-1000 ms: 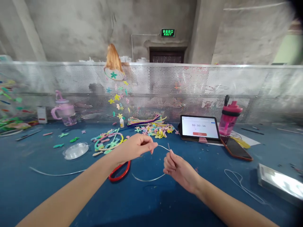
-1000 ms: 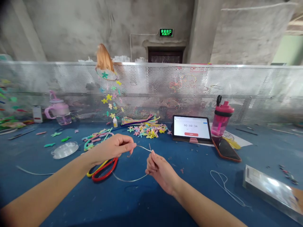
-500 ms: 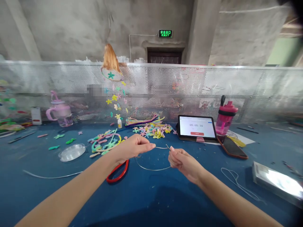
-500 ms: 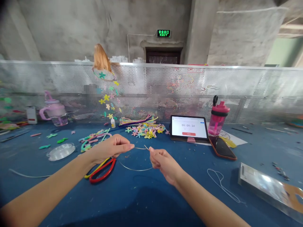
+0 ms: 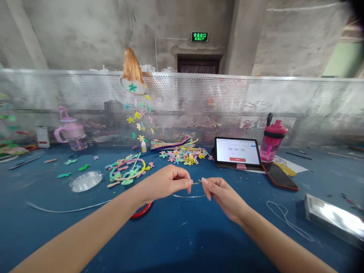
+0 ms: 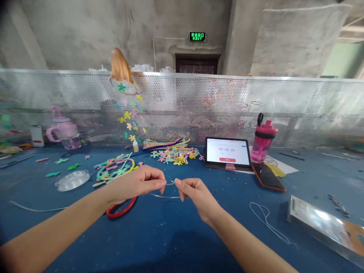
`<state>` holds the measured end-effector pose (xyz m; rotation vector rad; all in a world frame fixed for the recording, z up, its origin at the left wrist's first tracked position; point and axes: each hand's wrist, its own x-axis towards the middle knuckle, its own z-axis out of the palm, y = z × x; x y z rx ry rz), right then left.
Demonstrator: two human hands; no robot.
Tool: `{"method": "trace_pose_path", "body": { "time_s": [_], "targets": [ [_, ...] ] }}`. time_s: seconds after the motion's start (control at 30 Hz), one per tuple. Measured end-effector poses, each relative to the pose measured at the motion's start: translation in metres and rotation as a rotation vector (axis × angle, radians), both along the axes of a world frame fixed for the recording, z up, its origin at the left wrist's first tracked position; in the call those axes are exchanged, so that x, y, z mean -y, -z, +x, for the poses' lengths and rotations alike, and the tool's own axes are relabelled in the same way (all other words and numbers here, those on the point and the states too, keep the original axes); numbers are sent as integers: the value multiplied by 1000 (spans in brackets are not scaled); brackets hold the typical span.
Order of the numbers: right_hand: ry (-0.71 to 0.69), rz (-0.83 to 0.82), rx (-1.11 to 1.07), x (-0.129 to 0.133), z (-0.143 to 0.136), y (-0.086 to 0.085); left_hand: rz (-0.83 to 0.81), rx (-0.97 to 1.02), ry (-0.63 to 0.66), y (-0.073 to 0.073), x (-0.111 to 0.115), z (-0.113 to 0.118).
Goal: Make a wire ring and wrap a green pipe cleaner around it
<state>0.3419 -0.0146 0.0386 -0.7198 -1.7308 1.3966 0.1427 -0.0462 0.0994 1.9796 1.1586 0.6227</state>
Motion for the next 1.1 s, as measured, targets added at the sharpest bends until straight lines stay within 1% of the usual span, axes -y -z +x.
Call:
{"method": "trace_pose_path", "body": {
  "time_s": [0.1, 0.17, 0.27, 0.4, 0.57, 0.7, 0.93, 1.1],
  "targets": [
    [8, -1, -16, 3, -1, -8, 99, -6, -43, -3, -3, 3],
    [38, -21, -40, 5, -1, -11, 116, -11, -55, -4, -5, 4],
    [79, -67, -70, 7, -3, -12, 122, -6, -58, -3, -6, 6],
    [33, -91, -63, 8, -4, -9, 98, 14, -23, -2, -5, 6],
    [83, -79, -43, 10, -3, -7, 78, -28, -7, -3, -3, 6],
    [113, -80, -29, 12, -1, -6, 82, -72, 33, -6, -3, 7],
    [112, -25, 5, 12, 2, -1, 57, -150, 121, -9, -2, 6],
    [117, -11, 47, 13, 3, 1, 67, -209, 158, -8, -1, 6]
  ]
}}
